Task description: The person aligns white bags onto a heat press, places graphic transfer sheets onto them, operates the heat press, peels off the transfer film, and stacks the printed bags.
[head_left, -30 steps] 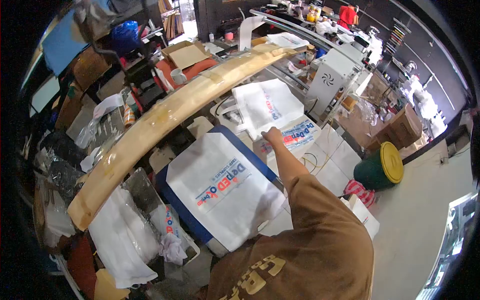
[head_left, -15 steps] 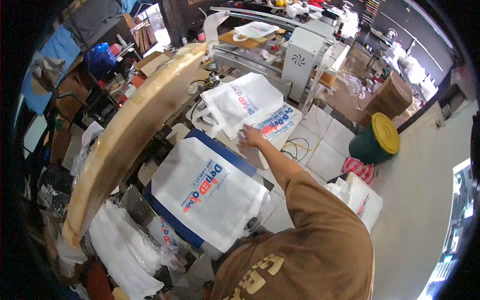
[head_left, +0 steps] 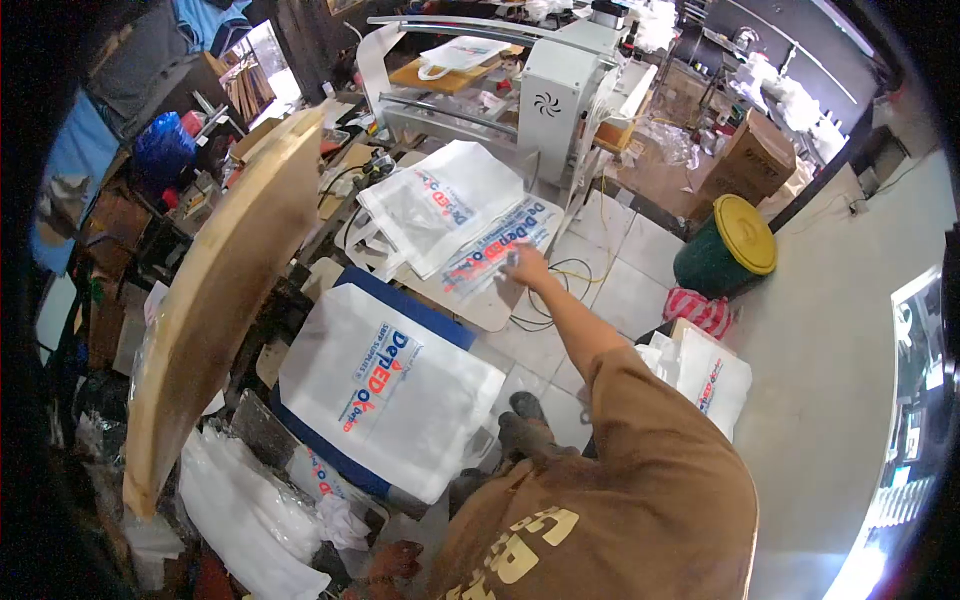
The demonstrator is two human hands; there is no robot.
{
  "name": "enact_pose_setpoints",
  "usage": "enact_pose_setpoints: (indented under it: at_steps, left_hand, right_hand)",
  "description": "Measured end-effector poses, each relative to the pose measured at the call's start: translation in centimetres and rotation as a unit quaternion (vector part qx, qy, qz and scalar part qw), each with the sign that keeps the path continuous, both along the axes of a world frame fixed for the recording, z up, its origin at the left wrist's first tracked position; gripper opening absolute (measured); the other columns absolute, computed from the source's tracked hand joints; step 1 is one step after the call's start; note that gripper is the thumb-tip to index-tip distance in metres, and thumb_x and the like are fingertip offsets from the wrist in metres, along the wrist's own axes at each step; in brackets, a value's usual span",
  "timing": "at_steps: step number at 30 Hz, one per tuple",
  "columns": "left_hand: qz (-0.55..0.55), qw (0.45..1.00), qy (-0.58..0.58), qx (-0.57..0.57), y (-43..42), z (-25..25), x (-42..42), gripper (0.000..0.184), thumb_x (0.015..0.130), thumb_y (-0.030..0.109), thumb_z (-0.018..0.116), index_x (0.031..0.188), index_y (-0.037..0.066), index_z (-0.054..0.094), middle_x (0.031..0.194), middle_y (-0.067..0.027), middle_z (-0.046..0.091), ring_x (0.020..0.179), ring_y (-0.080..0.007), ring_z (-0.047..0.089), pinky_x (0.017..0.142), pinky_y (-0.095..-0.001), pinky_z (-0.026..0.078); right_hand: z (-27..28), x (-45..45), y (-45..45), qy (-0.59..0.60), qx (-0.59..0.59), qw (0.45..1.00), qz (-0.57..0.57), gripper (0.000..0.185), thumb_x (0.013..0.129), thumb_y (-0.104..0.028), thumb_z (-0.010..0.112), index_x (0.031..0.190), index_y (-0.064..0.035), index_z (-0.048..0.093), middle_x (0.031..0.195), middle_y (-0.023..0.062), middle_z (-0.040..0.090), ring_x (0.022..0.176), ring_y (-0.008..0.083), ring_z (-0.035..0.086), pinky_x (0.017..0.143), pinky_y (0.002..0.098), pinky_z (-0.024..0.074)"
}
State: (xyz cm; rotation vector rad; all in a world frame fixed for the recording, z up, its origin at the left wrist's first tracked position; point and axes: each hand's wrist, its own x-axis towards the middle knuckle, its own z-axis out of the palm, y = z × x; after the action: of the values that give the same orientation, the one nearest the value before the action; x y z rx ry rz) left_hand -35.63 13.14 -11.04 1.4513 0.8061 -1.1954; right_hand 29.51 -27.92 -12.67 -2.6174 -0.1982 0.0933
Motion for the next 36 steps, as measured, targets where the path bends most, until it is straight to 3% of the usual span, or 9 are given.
enact_pose_setpoints:
  at_steps: [3, 8, 10, 11, 16, 20, 26, 33, 36]
  left_hand:
    - [-0.157, 0.983, -0.018, 0.093, -9.2, 14.8, 9.4, 0.047, 0.097, 0.037, 0.065, 0.132, 0.006, 0.060, 0.088, -0.0088, 0.072, 0.071, -0.0153, 0.066, 0.066, -0.0325, 0.053]
    - [-0.107, 0.966, -0.225, 0.072, -17.4, 18.3, 20.1, 0.042, 0.097, 0.034, 0.066, 0.128, 0.005, 0.062, 0.096, -0.0098, 0.073, 0.089, -0.0199, 0.069, 0.079, -0.0353, 0.054]
    - [-0.058, 0.905, -0.418, 0.059, -21.2, 17.9, 27.2, 0.042, 0.095, 0.029, 0.069, 0.126, 0.003, 0.062, 0.098, -0.0109, 0.071, 0.090, -0.0206, 0.068, 0.081, -0.0359, 0.053]
    - [0.024, 0.931, -0.358, 0.060, -23.9, 20.9, 32.2, 0.043, 0.093, 0.028, 0.072, 0.125, 0.002, 0.063, 0.102, -0.0112, 0.069, 0.088, -0.0200, 0.068, 0.080, -0.0358, 0.053]
    - [-0.049, 0.840, -0.504, 0.197, -26.9, 11.8, 49.5, 0.054, 0.084, 0.032, 0.078, 0.125, 0.000, 0.063, 0.113, -0.0241, 0.066, 0.095, -0.0321, 0.069, 0.083, -0.0421, 0.055]
    - [-0.126, 0.793, -0.447, 0.395, -25.4, 2.0, 57.8, 0.082, 0.078, 0.045, 0.079, 0.141, 0.003, 0.049, 0.139, -0.0308, 0.050, 0.123, -0.0427, 0.054, 0.105, -0.0505, 0.043]
    - [-0.192, 0.800, -0.339, 0.455, -25.3, 2.4, 59.8, 0.086, 0.078, 0.044, 0.079, 0.145, 0.007, 0.043, 0.141, -0.0304, 0.045, 0.127, -0.0458, 0.050, 0.104, -0.0536, 0.046]
    - [-0.166, 0.834, -0.256, 0.459, -26.0, 6.2, 61.3, 0.088, 0.072, 0.040, 0.084, 0.144, 0.010, 0.044, 0.137, -0.0232, 0.050, 0.125, -0.0415, 0.052, 0.099, -0.0525, 0.048]
    - [-0.149, 0.734, -0.465, 0.473, -25.4, 3.8, 62.4, 0.088, 0.067, 0.032, 0.087, 0.142, 0.010, 0.047, 0.137, -0.0194, 0.052, 0.124, -0.0399, 0.053, 0.101, -0.0522, 0.046]
  right_hand:
    - [-0.3, 4.7, -2.9, 0.041, -0.021, 0.998, -0.041, 0.098, 0.066, -0.055, 0.084, 0.142, -0.0047, 0.046, 0.137, 0.0214, 0.052, 0.123, 0.0409, 0.055, 0.100, 0.0512, 0.0486]
    - [2.1, 9.8, -5.3, -0.015, -0.028, 0.995, -0.093, 0.128, 0.053, -0.066, 0.087, 0.145, 0.0065, 0.035, 0.147, 0.0271, 0.043, 0.139, 0.0402, 0.041, 0.112, 0.0473, 0.0382]
    - [1.4, 11.0, -5.7, 0.031, 0.011, 0.998, -0.049, 0.133, 0.053, -0.068, 0.087, 0.149, 0.0054, 0.030, 0.151, 0.0271, 0.038, 0.143, 0.0428, 0.033, 0.115, 0.0541, 0.0318]
    - [1.8, 10.1, -4.9, 0.016, -0.029, 0.997, -0.063, 0.132, 0.054, -0.067, 0.086, 0.149, 0.0050, 0.030, 0.151, 0.0271, 0.037, 0.143, 0.0443, 0.031, 0.115, 0.0577, 0.0292]
    - [1.5, 7.6, -3.8, -0.059, -0.008, 0.996, -0.063, 0.115, 0.061, -0.055, 0.087, 0.146, 0.0039, 0.037, 0.148, 0.0251, 0.041, 0.141, 0.0447, 0.032, 0.113, 0.0637, 0.0248]
    - [4.1, 6.9, -4.2, -0.013, 0.029, 0.999, -0.017, 0.083, 0.068, -0.036, 0.086, 0.133, -0.0005, 0.049, 0.130, 0.0211, 0.057, 0.127, 0.0438, 0.048, 0.101, 0.0538, 0.0427]
    - [0.8, 6.4, -4.0, 0.010, 0.236, 0.968, -0.081, 0.053, 0.073, -0.013, 0.078, 0.119, -0.0027, 0.056, 0.097, 0.0203, 0.070, 0.090, 0.0368, 0.068, 0.083, 0.0428, 0.0534]
    - [1.8, 4.2, -5.6, 0.066, 0.360, 0.930, -0.018, 0.045, 0.075, -0.004, 0.075, 0.115, -0.0021, 0.057, 0.099, 0.0205, 0.069, 0.088, 0.0292, 0.069, 0.077, 0.0402, 0.0530]
    - [0.8, 4.5, -6.0, -0.017, 0.309, 0.949, 0.062, 0.045, 0.074, -0.004, 0.076, 0.115, -0.0026, 0.058, 0.106, 0.0202, 0.066, 0.091, 0.0324, 0.066, 0.079, 0.0398, 0.0521]
